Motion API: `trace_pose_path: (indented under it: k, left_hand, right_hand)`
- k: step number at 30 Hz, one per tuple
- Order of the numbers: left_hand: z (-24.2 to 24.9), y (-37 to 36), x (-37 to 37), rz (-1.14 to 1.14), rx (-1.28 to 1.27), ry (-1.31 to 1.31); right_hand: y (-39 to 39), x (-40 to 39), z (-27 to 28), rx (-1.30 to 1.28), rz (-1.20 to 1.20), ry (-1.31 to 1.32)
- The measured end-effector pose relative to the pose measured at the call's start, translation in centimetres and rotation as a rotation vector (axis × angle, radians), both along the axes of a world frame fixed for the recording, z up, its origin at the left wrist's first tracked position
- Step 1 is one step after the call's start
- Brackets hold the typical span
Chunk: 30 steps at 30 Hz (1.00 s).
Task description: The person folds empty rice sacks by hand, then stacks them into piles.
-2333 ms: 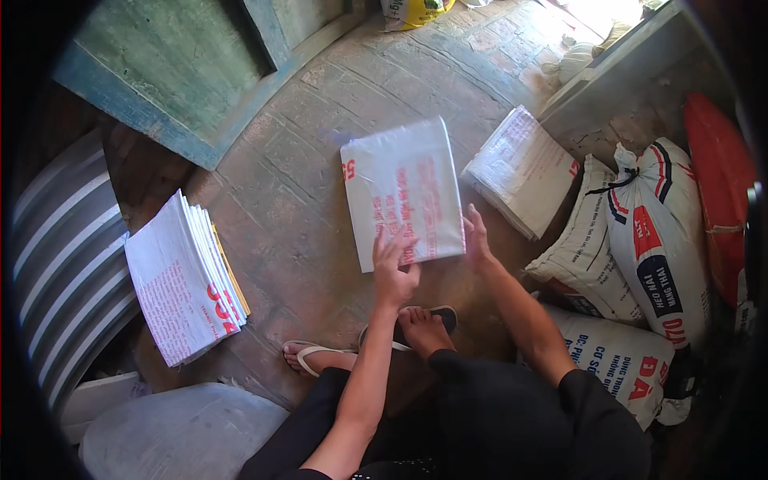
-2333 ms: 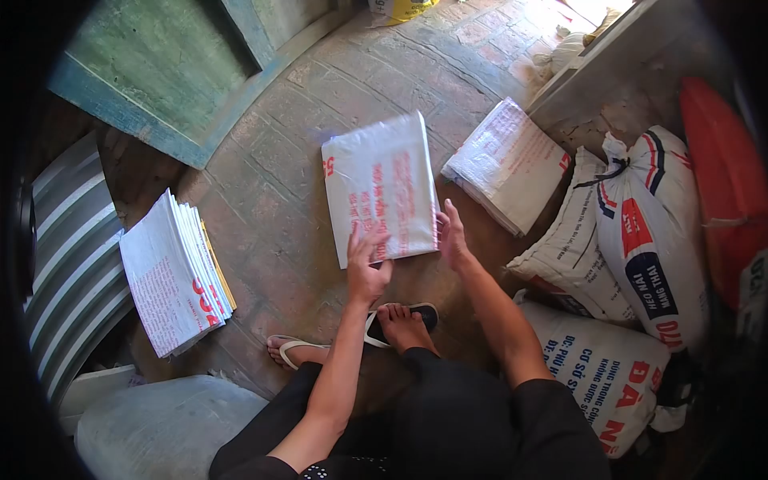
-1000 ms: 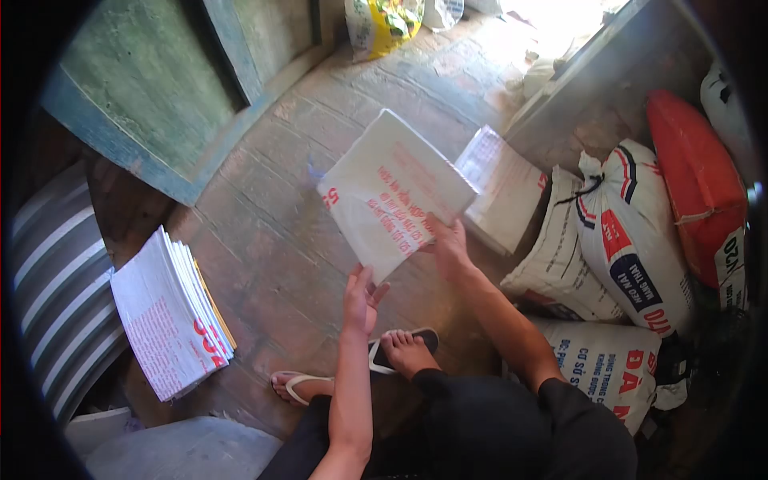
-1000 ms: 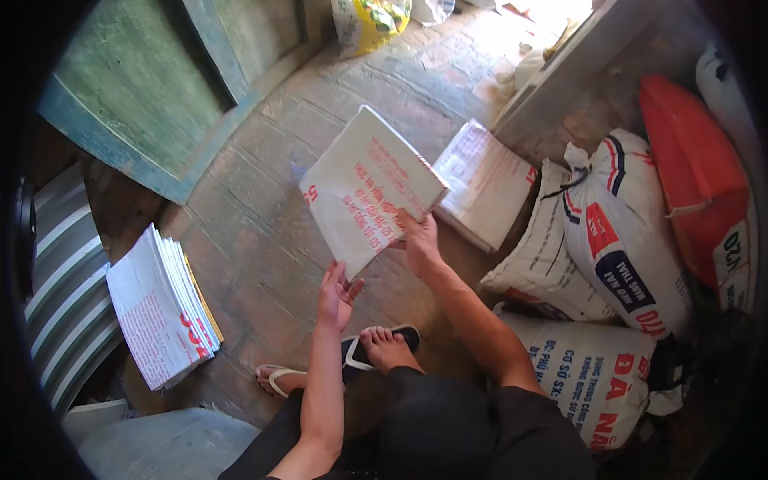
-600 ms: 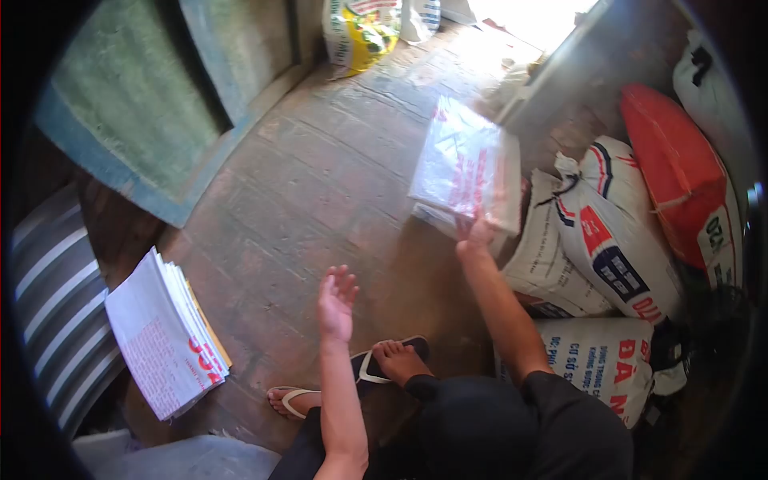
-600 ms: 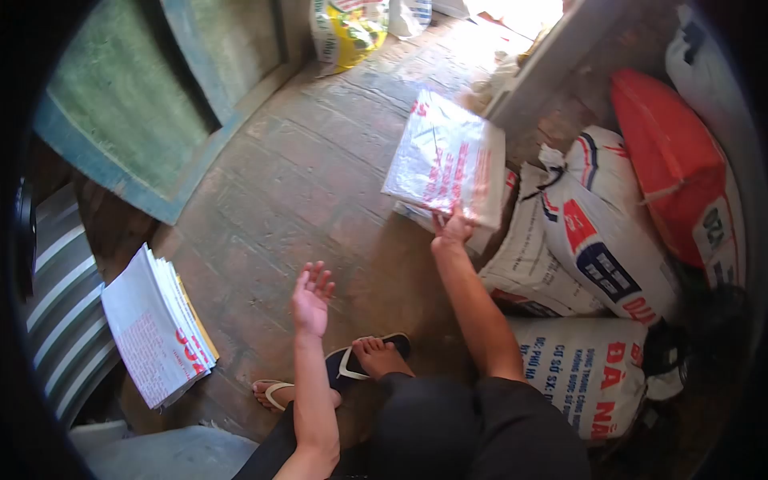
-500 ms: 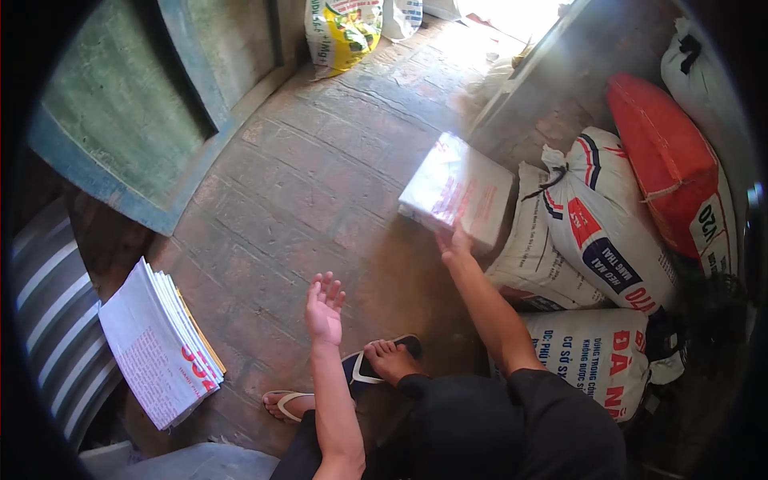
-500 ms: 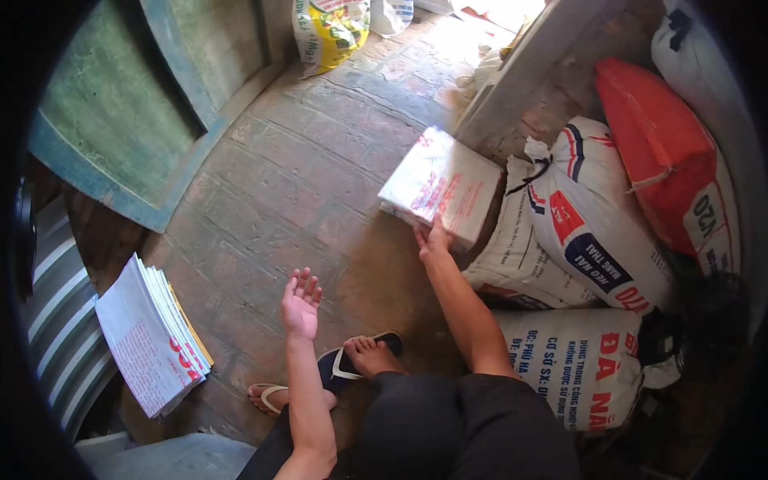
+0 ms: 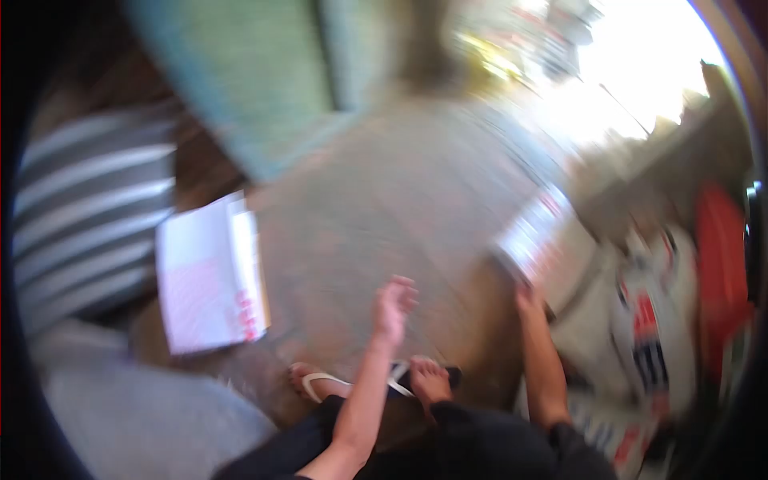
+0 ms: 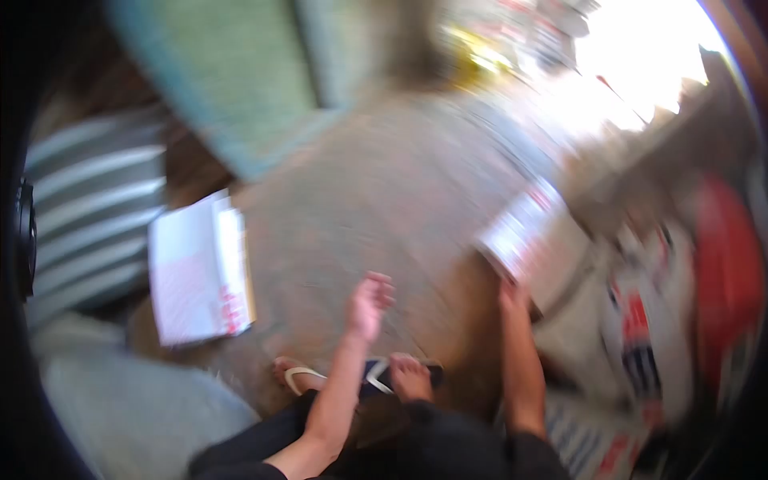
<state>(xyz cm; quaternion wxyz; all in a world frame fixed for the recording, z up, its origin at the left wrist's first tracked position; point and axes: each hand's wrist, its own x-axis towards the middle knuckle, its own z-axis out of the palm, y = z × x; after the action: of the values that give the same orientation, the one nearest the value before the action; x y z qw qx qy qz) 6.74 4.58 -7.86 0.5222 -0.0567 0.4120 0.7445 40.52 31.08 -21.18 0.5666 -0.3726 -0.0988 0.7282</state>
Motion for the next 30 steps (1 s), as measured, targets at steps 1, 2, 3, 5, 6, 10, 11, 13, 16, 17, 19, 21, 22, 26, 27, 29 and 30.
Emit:
trace_pose_path:
  k: [1,2,3,5,6,10,11,13,16,17,19,21,22,26,27,29,30]
  left_hand:
    - [0.1,0.0,-0.2,0.007,0.015,0.093]
    - [1.7,-0.2,-0.5,0.036,-0.007,0.131]
    - [1.4,0.4,-0.7,0.134,-0.023,0.122]
    - [1.7,0.3,-2.3,0.242,-0.046,0.317]
    - [2.0,0.1,-3.2,0.264,-0.089,0.329]
    - [3.4,-1.0,-8.5,0.479,-0.046,0.317]
    - [4.7,-1.7,-9.7,0.514,-0.038,0.345]
    - [7.1,-2.4,-11.7,0.617,-0.037,0.295]
    - [6.5,-5.2,-15.9,0.804,-0.111,0.319]
    - [5.9,-6.3,-17.2,0.973,-0.180,0.455]
    - [4.1,-8.9,-20.4,1.214,-0.387,0.336]
    - [2.4,-11.7,-21.5,1.319,-0.428,0.206]
    - [1.7,-13.3,-22.2,1.373,-0.446,0.141]
    - [6.7,-13.3,-20.7,1.709,-0.336,0.182]
    - [6.7,-13.6,-20.4,1.638,-0.352,0.375]
    - [7.4,-12.9,-19.8,1.690,-0.851,0.330]
    - [7.9,-12.7,-19.7,1.694,-1.106,0.318]
  right_hand:
    - [-0.6,0.8,-1.3,0.028,0.048,0.093]
    - [-2.8,-2.1,3.4,-0.082,0.121,0.027]
    - [-2.7,-2.9,3.5,-0.103,0.412,0.191]
    - [-5.8,-8.4,3.5,-0.182,0.612,-0.066]
    - [-8.9,-12.7,4.6,-0.208,0.698,-0.207]
    - [-17.3,-22.6,7.6,-0.229,0.945,-0.400]
    - [-18.3,-24.2,8.0,-0.228,0.976,-0.410]
    - [-19.1,-26.0,9.0,-0.223,1.004,-0.427]
    - [-19.8,-28.1,10.1,-0.209,0.995,-0.443]
    - [-19.6,-28.2,10.0,-0.209,0.976,-0.444]
    - [-18.2,-26.9,9.5,-0.221,0.910,-0.454]
    - [-14.5,-22.4,7.6,-0.249,0.755,-0.464]
    - [-12.5,-19.5,6.8,-0.270,0.658,-0.462]
    - [-7.1,-9.9,5.8,-0.311,0.311,-0.440]
    - [-6.5,-8.7,5.9,-0.319,0.264,-0.432]
    - [-6.2,-6.8,5.9,-0.328,0.191,-0.431]
    - [-6.1,-6.3,6.0,-0.329,0.168,-0.434]
